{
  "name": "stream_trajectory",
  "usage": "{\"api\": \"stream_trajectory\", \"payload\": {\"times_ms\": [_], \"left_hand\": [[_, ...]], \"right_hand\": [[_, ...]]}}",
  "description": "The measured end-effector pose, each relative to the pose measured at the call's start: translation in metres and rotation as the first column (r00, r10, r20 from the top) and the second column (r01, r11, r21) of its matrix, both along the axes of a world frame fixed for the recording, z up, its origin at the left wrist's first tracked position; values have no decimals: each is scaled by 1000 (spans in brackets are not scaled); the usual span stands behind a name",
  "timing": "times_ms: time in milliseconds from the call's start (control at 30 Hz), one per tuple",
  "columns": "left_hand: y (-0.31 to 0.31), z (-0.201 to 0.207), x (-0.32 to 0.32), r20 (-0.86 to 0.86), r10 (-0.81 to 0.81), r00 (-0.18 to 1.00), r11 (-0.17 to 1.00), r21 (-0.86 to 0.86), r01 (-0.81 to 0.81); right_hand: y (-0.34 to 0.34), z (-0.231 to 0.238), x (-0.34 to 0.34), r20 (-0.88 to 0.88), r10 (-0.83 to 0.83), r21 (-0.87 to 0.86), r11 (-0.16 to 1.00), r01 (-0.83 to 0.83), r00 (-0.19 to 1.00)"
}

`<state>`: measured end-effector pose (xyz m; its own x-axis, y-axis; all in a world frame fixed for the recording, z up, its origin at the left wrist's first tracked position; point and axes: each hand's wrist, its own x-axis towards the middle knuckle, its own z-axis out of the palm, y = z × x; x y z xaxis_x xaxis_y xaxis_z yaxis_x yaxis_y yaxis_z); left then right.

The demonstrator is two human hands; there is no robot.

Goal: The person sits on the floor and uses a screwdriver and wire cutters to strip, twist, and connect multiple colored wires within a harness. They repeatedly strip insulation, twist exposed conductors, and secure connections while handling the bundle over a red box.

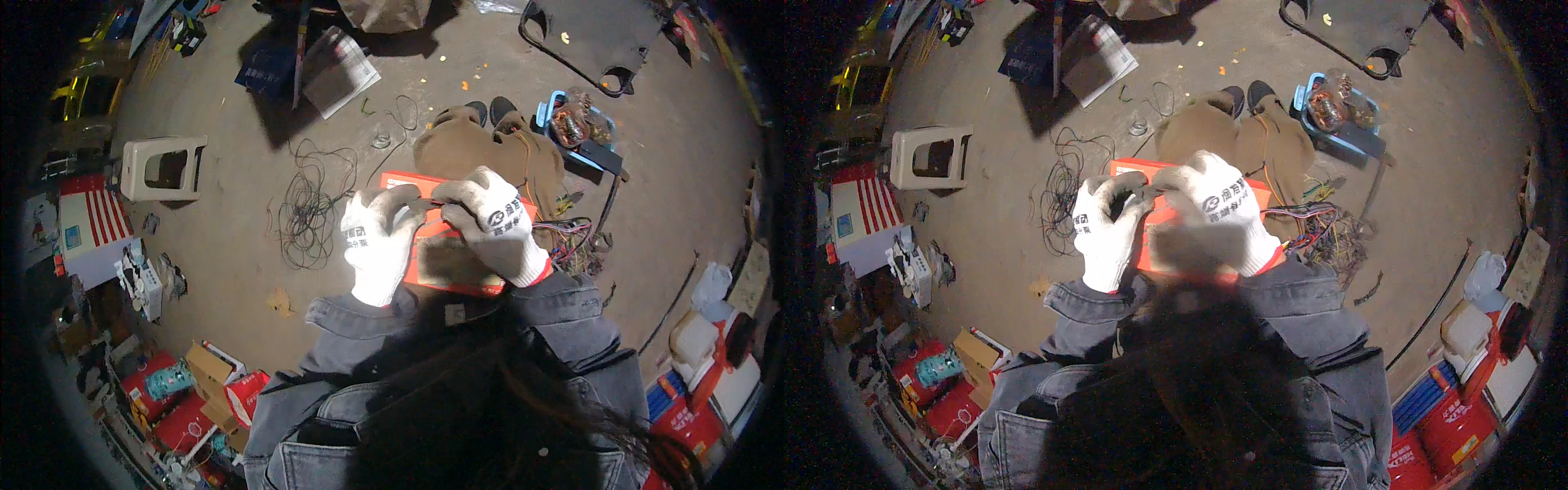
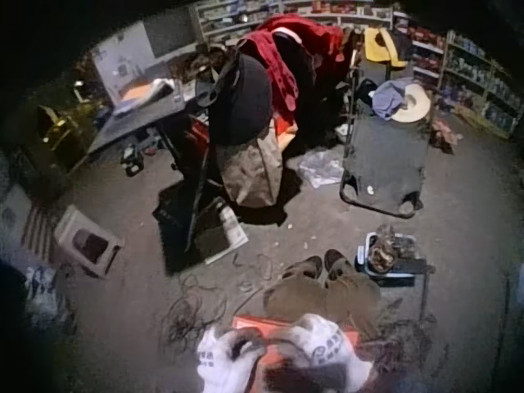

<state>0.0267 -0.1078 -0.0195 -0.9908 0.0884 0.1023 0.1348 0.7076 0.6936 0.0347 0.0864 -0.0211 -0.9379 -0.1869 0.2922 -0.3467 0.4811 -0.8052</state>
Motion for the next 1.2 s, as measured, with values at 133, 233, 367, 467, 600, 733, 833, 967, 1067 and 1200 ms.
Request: {"api": "stream_trajectory", "payload": {"times_ms": [133,233,367,467,600,733,833,967,1067,1200], "left_hand": [[1,-8,1,-58,37,998,999,-20,-38],[-1,-9,1,4,57,998,998,-38,-57],[-2,-8,1,51,67,996,998,-26,-65],[-2,-8,0,57,73,996,997,-19,-72],[-2,-8,0,31,51,998,998,-42,-49],[-1,-9,0,49,43,998,997,-68,-39],[-1,-11,1,28,42,999,997,-60,-40],[0,-14,2,24,58,998,994,-98,-55],[3,-16,4,62,76,995,997,21,-77],[4,-16,5,124,98,987,990,87,-109]], "right_hand": [[-1,0,0,112,-26,63,998,19,993],[-3,3,-1,60,-44,95,995,38,997],[-7,8,-5,33,-37,92,995,34,999],[-8,11,-8,97,-46,111,993,35,994],[-8,12,-10,117,-5,93,996,-6,993],[-8,12,-9,161,14,121,992,-34,987],[-6,13,-3,189,-17,171,985,-16,982],[5,8,2,184,-47,217,976,7,982],[11,5,5,174,-46,246,969,2,984],[18,9,9,181,-34,158,987,5,983]]}}
